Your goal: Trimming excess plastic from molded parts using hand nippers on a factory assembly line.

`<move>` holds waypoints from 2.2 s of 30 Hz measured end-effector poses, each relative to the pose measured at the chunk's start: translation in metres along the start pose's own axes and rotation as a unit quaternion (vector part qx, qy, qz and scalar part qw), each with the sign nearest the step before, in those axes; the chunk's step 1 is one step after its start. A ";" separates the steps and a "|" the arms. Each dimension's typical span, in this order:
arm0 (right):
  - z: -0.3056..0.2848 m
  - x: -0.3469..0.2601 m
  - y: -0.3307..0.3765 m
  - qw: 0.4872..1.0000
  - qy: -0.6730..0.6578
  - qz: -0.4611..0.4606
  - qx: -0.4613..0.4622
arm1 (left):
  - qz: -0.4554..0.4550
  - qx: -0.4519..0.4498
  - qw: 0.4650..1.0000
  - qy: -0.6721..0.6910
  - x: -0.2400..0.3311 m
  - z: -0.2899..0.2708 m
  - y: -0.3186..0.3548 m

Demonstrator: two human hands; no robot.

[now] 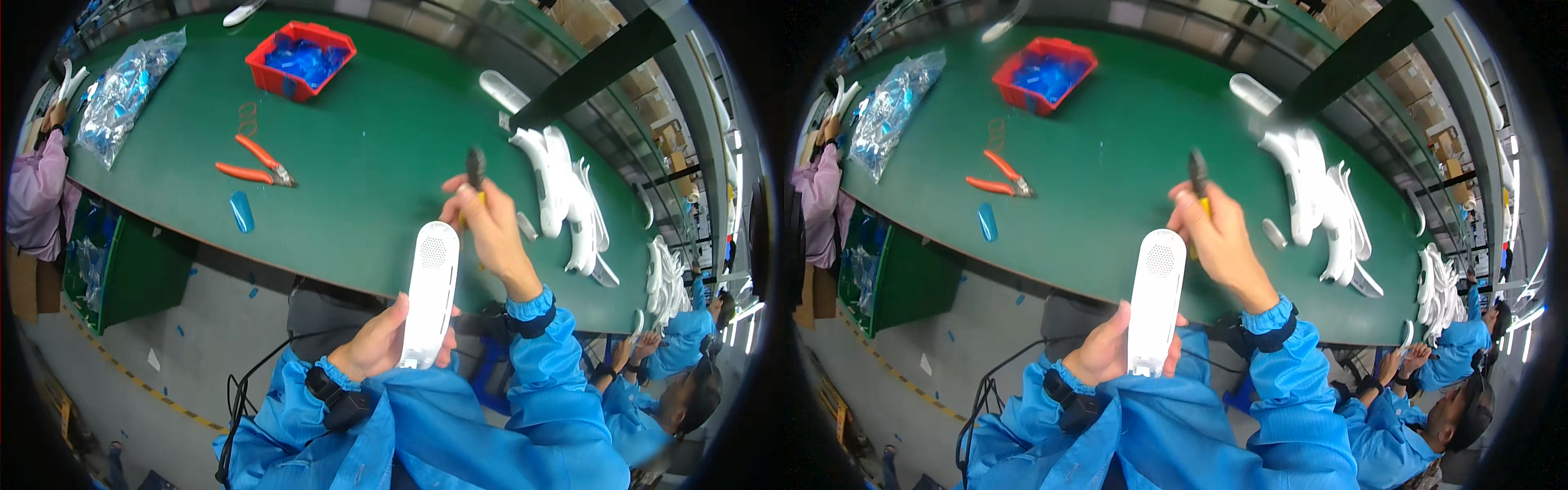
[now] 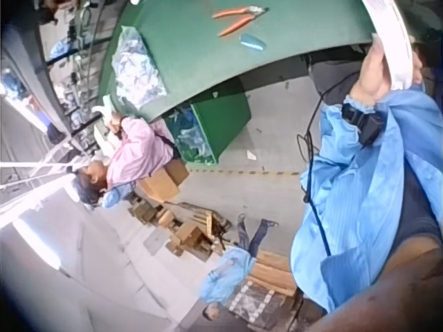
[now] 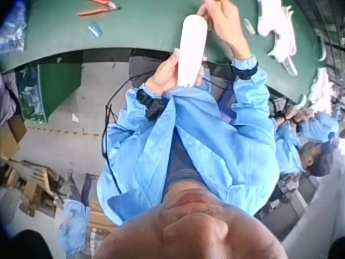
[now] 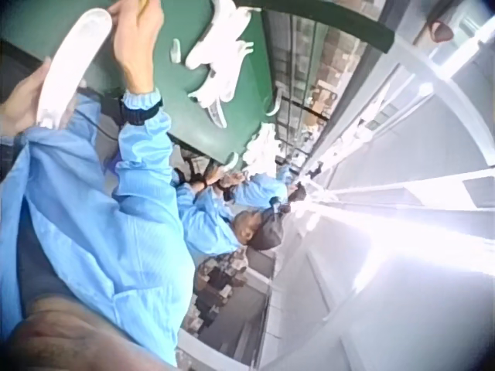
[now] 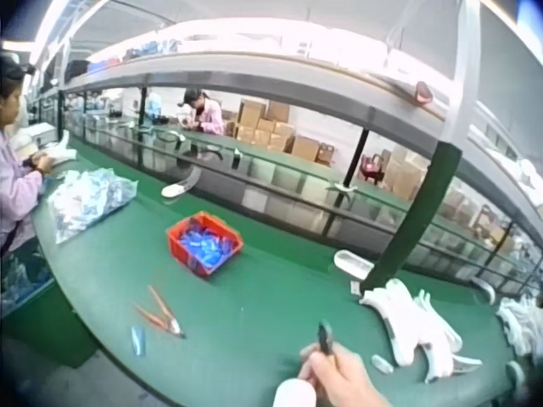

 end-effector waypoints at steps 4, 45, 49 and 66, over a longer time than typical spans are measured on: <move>-0.010 0.009 0.013 0.994 -0.077 -0.030 0.076 | -0.014 0.081 0.995 0.058 -0.021 -0.003 0.004; 0.020 0.011 0.081 0.960 -0.254 -0.071 0.094 | 0.028 0.010 0.999 0.030 -0.030 -0.023 -0.014; 0.021 0.010 0.082 0.961 -0.248 -0.082 0.091 | 0.028 0.019 0.999 0.032 -0.028 -0.021 -0.013; 0.033 -0.004 0.090 0.972 -0.146 -0.172 0.072 | 0.053 0.068 0.996 0.018 -0.031 -0.028 -0.012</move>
Point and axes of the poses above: each hand's wrist, its own y-axis away from the middle knuckle, its own z-axis out of the palm, x = y × z, the point moved 8 cm from there along -y, towards the middle knuckle, and after that the axes turned 15 degrees about x, right-handed, at the moved point
